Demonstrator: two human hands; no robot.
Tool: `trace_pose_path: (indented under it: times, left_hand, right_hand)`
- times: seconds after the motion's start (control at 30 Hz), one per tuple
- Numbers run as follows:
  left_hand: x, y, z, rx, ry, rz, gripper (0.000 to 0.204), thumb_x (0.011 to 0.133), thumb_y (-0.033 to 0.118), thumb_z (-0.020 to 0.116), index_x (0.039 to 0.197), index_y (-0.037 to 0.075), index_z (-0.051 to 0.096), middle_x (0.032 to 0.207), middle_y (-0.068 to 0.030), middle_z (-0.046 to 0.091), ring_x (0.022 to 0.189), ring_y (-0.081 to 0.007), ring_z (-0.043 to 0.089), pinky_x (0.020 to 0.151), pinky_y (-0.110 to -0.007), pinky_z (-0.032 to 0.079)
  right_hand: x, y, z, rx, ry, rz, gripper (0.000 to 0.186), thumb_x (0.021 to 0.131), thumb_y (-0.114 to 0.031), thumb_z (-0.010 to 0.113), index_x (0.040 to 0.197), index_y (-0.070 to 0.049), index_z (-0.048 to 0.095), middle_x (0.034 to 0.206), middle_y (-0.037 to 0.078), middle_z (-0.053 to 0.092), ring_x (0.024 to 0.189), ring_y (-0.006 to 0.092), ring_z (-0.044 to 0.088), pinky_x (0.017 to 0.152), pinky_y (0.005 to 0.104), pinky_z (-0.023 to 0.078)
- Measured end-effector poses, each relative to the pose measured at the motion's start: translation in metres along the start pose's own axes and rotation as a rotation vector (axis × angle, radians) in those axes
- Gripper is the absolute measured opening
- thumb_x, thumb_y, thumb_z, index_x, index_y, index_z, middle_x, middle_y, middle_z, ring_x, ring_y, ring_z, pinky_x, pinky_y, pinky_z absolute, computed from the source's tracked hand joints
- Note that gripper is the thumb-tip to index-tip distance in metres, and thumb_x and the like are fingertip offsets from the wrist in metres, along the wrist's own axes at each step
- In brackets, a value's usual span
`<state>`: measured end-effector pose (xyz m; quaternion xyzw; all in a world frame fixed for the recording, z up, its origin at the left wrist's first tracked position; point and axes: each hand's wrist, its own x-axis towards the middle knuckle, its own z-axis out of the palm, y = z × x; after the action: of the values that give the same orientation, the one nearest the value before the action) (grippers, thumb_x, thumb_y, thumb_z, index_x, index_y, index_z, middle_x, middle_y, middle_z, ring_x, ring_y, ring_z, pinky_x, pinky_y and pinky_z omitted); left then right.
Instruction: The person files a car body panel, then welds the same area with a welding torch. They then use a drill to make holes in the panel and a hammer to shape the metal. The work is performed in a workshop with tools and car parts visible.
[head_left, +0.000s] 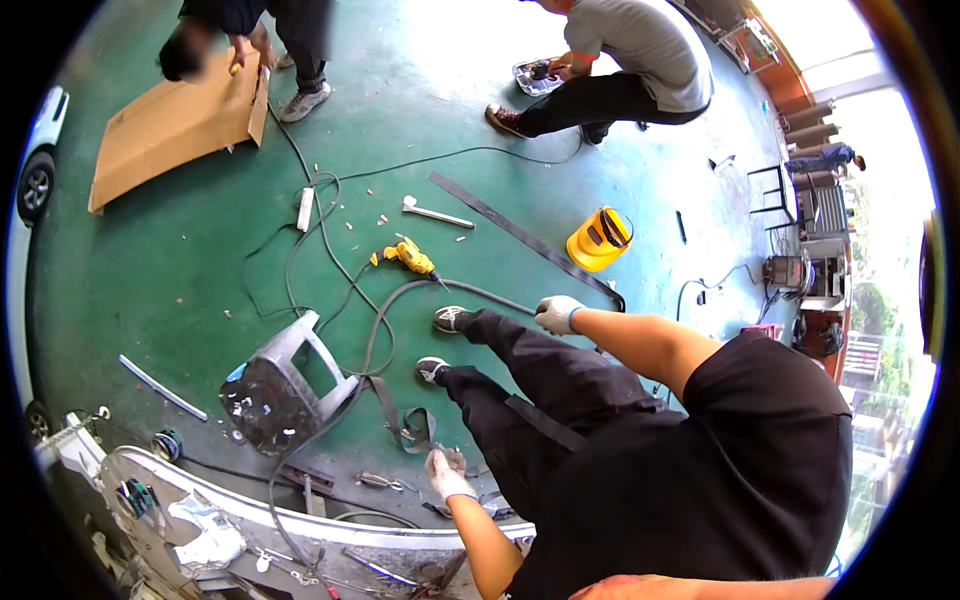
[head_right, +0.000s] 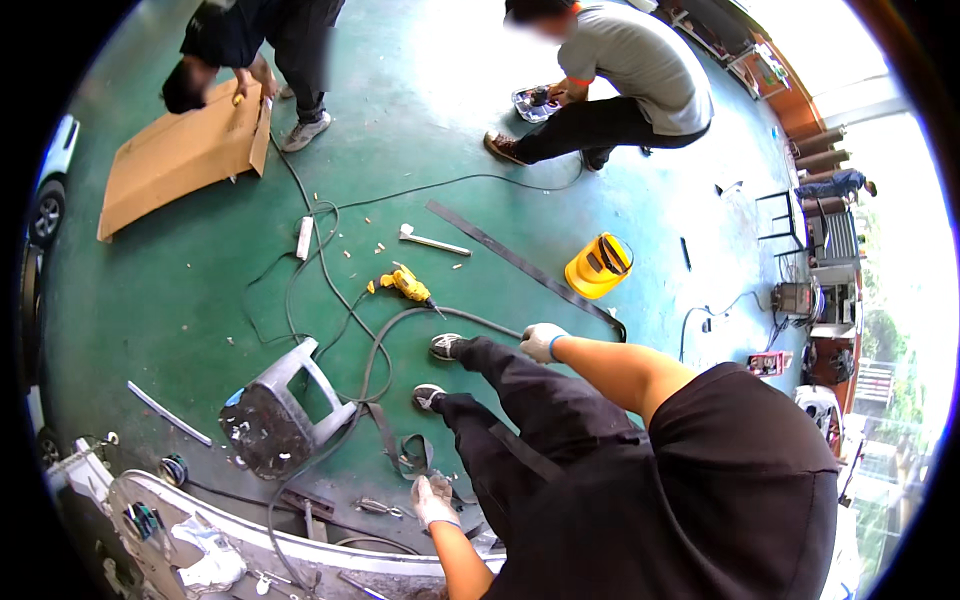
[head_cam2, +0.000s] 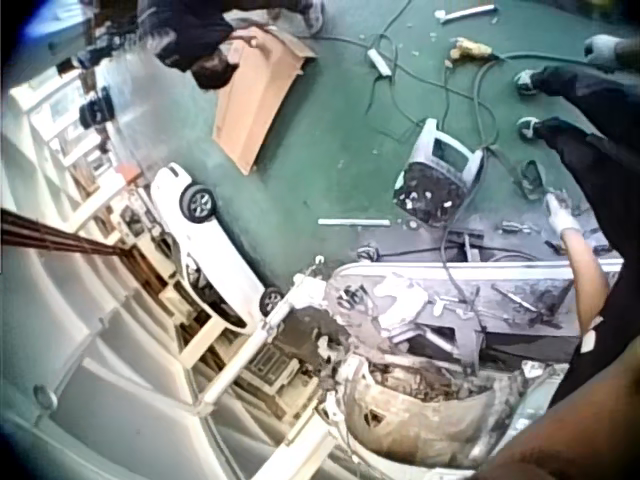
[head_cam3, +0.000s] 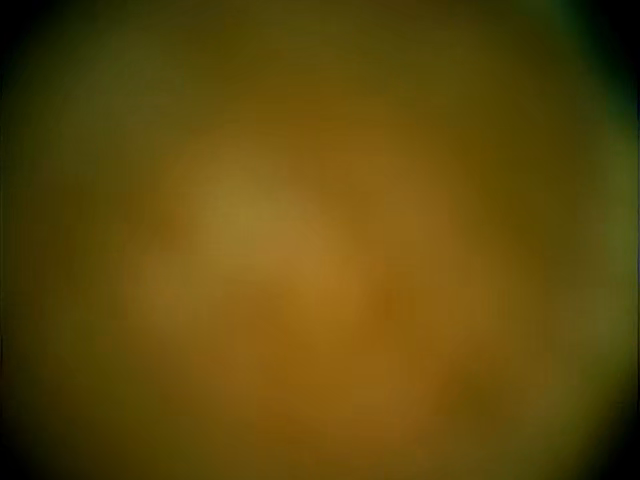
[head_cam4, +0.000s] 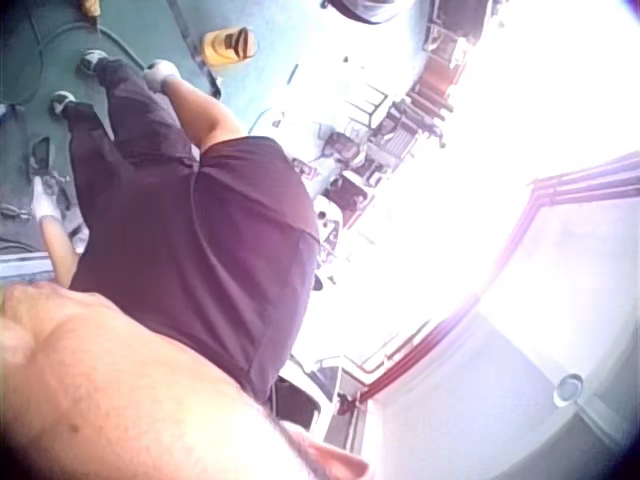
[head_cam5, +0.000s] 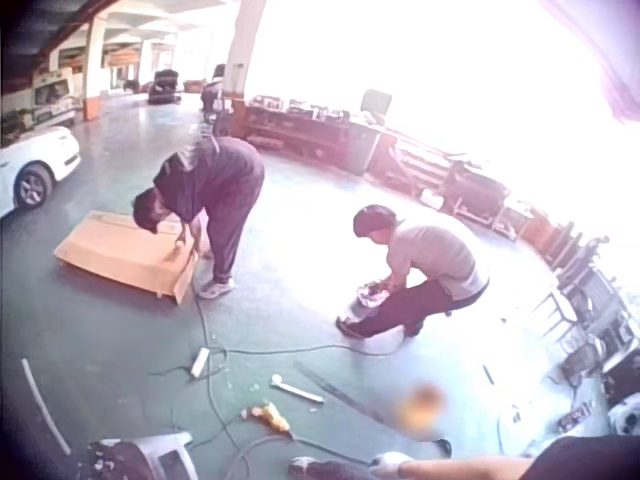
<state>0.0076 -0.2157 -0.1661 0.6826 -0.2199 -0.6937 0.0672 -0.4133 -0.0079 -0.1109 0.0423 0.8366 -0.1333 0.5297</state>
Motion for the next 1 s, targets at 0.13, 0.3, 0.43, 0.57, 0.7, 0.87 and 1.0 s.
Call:
trace_pose_path:
  times: [0.13, 0.3, 0.43, 0.57, 0.7, 0.87, 1.0]
  left_hand:
    - [0.012, -0.033, 0.061, 0.22, 0.047, -0.009, 0.03, 0.1, 0.024, 0.067, 0.123, 0.008, 0.06, 0.107, -0.0093, 0.067, 0.087, -0.0189, 0.064, 0.072, -0.034, 0.057]
    - [0.025, -0.098, 0.123, 0.734, 0.178, 0.299, 0.038, 0.098, 0.025, 0.067, 0.124, -0.003, 0.063, 0.104, -0.0136, 0.068, 0.089, -0.0237, 0.066, 0.085, -0.035, 0.053]
    - [0.038, -0.109, 0.156, 1.097, 0.221, 0.451, 0.029, 0.092, 0.017, 0.071, 0.117, 0.001, 0.067, 0.1, -0.0158, 0.069, 0.093, -0.0342, 0.066, 0.085, -0.044, 0.054]
    - [0.045, -0.103, 0.163, 1.025, 0.225, 0.574, 0.024, 0.091, 0.012, 0.071, 0.112, 0.001, 0.068, 0.099, -0.0181, 0.07, 0.092, -0.038, 0.066, 0.086, -0.047, 0.054]
    - [0.043, -0.1, 0.158, 1.064, 0.196, 0.344, 0.023, 0.092, 0.012, 0.07, 0.111, 0.0, 0.068, 0.101, -0.0186, 0.068, 0.094, -0.0384, 0.065, 0.087, -0.047, 0.052]
    - [0.07, -0.073, 0.138, 0.796, 0.247, 0.132, 0.02, 0.094, 0.013, 0.067, 0.11, 0.001, 0.068, 0.098, -0.0122, 0.067, 0.087, -0.0243, 0.063, 0.082, -0.036, 0.051]
    - [0.173, 0.013, 0.083, 0.112, 0.43, 0.237, 0.069, 0.096, 0.051, 0.059, 0.143, 0.009, 0.03, 0.141, -0.0185, 0.035, 0.126, -0.0316, 0.037, 0.109, -0.047, 0.031]
  right_hand:
    - [0.107, -0.018, 0.028, -0.184, -0.13, 0.022, 0.039, 0.087, -0.027, 0.058, 0.114, -0.005, 0.076, 0.096, 0.017, 0.077, 0.088, 0.0281, 0.076, 0.082, 0.04, 0.059]
    - [0.281, -0.02, 0.085, -0.558, -0.099, -0.091, 0.04, 0.089, -0.032, 0.058, 0.113, -0.006, 0.076, 0.107, 0.018, 0.076, 0.099, 0.0357, 0.074, 0.089, 0.0443, 0.057]
    - [0.422, -0.047, 0.12, -0.664, -0.066, -0.06, 0.045, 0.088, -0.036, 0.061, 0.119, -0.007, 0.075, 0.12, 0.022, 0.072, 0.114, 0.0391, 0.069, 0.099, 0.0452, 0.054]
    - [0.525, -0.086, 0.159, -0.604, 0.091, -0.069, 0.064, 0.088, -0.041, 0.067, 0.131, 0.007, 0.063, 0.129, 0.03, 0.067, 0.119, 0.0393, 0.068, 0.101, 0.0437, 0.053]
    - [0.578, -0.107, 0.203, -0.289, 0.084, 0.04, 0.08, 0.08, -0.048, 0.078, 0.136, 0.004, 0.057, 0.128, 0.027, 0.068, 0.12, 0.0377, 0.068, 0.102, 0.0409, 0.054]
    - [0.594, -0.094, 0.223, -0.074, 0.153, 0.02, 0.051, 0.081, -0.036, 0.075, 0.118, -0.001, 0.065, 0.101, 0.017, 0.075, 0.092, 0.0314, 0.074, 0.079, 0.0394, 0.058]
    - [0.564, -0.098, 0.195, 0.306, -0.075, -0.012, 0.033, 0.082, -0.031, 0.069, 0.096, -0.001, 0.066, 0.078, 0.011, 0.068, 0.064, 0.0219, 0.064, 0.058, 0.0381, 0.049]
